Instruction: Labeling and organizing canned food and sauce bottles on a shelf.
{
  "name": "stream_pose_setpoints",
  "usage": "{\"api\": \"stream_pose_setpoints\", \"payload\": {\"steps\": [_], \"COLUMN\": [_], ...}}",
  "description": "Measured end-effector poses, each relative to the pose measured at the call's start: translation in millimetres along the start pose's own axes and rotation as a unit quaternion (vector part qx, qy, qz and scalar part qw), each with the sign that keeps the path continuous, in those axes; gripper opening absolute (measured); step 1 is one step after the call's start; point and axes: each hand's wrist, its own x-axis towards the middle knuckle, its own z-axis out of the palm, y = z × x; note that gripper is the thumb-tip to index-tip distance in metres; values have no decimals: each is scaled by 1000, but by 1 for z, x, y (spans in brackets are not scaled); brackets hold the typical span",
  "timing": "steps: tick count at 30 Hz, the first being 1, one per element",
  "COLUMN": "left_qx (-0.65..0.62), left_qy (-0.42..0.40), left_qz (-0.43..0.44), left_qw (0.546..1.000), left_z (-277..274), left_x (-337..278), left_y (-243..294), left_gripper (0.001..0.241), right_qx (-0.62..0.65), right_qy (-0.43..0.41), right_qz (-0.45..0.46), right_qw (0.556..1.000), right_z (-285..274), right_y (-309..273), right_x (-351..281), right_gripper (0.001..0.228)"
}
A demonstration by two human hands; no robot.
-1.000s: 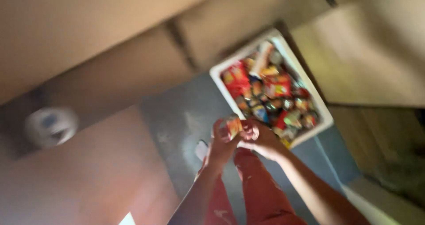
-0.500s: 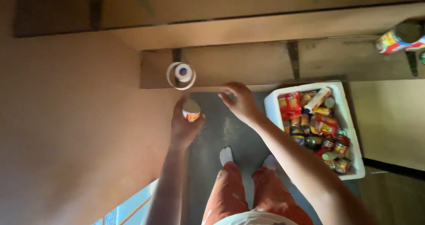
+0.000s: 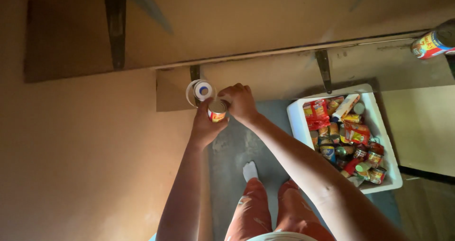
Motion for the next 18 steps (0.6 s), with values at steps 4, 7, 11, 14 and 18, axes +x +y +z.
{"api": "stream_pose_setpoints", "payload": {"steps": [4,7,11,14,18], "left_qx": [-8,-37,-75,-105,-128], "left_qy": [-31,-47,-70,-76,-82], "left_qz": [-36,-39,-64,-74,-93], "left_qw": [999,997,993,989,984], "left_z": [-4,-7,-15,-22,-31], "left_x": [5,6,10,11,12], "left_y": [5,6,4,-1,3], "left_gripper": [75,73,71,69,64], "right_qx": [-1,-3,24,62,177], "right_qy": [14,-5,9,-36,-76], "right_qz": [-1,-4,-7,-25,-14], "right_qw": [1000,1000,1000,997,981], "right_z": [-3,6,-5,-9,-8], "right_y": [-3,2,-5,-1,6], "right_x": [4,6,13,18,20], "right_gripper": [30,29,31,32,25]}}
